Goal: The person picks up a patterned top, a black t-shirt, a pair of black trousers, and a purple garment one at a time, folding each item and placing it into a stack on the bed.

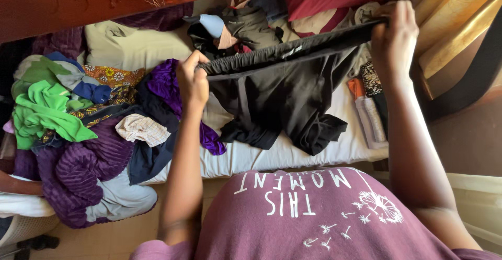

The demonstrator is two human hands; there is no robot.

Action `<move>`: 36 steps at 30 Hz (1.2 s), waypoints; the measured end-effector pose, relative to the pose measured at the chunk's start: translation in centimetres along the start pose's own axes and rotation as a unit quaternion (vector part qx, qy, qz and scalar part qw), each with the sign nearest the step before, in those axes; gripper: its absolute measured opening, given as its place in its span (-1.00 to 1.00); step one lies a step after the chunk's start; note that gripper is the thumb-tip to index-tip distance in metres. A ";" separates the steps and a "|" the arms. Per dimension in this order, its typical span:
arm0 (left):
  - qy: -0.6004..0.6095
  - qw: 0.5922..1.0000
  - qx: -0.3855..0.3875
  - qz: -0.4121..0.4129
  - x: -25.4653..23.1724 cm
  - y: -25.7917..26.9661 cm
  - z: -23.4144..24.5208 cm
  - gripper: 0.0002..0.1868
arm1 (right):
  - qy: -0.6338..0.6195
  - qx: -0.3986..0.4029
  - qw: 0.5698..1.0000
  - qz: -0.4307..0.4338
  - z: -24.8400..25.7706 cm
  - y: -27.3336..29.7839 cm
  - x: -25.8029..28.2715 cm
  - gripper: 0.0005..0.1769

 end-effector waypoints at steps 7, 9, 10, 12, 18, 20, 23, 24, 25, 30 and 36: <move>0.413 0.865 0.274 0.078 -5.7 0.9 2.0 -0.59 | -0.232 0.164 0.938 -0.197 0.4 -0.8 -3.1 -0.63; 0.228 0.886 0.400 -0.042 -7.8 1.0 3.5 -0.32 | -0.364 0.264 0.858 -0.249 2.4 -1.9 -3.0 -0.63; 0.174 0.914 0.361 -0.069 -7.8 0.8 4.0 -0.36 | -0.405 0.294 0.828 -0.251 4.3 -1.7 -2.8 -0.62; 0.062 0.952 0.274 -0.120 -6.8 0.5 4.8 -0.44 | -0.350 0.360 0.837 -0.218 6.5 -1.6 -2.8 -0.53; 0.430 0.897 0.086 0.054 -3.8 3.6 5.8 -0.73 | -0.198 0.390 0.885 -0.162 8.9 3.3 -11.4 -0.72; 0.529 0.837 0.061 0.128 -3.7 4.6 4.7 -0.69 | -0.283 0.377 0.858 -0.203 7.5 5.0 -14.0 -0.75; 0.592 0.742 0.086 0.301 -2.9 4.1 0.2 -0.61 | -0.387 0.340 0.792 -0.328 3.9 5.6 -13.4 -0.73; 0.591 0.710 0.108 0.368 -2.3 3.1 -1.9 -0.59 | -0.410 0.316 0.747 -0.417 2.2 5.7 -11.9 -0.72; 0.567 0.703 0.112 0.414 -1.6 1.9 -3.3 -0.56 | -0.420 0.282 0.695 -0.510 0.0 5.6 -10.0 -0.71; 0.359 0.855 -0.010 0.375 2.2 -1.0 -6.9 -0.53 | -0.414 0.211 0.706 -0.535 -3.6 4.8 -5.1 -0.67; 0.257 0.962 -0.024 0.087 -4.4 1.0 -11.1 -0.37 | -0.317 0.111 0.885 -0.321 -2.5 4.7 0.6 -0.40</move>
Point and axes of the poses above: each hand's wrist, its own y-axis away from the middle knuckle, its own z-axis out of the back of the hand, x = y × z, the point moved 3 cm from there along -y, towards the middle knuckle, and after that the axes turned 10 degrees about y, right-handed, at the moved point
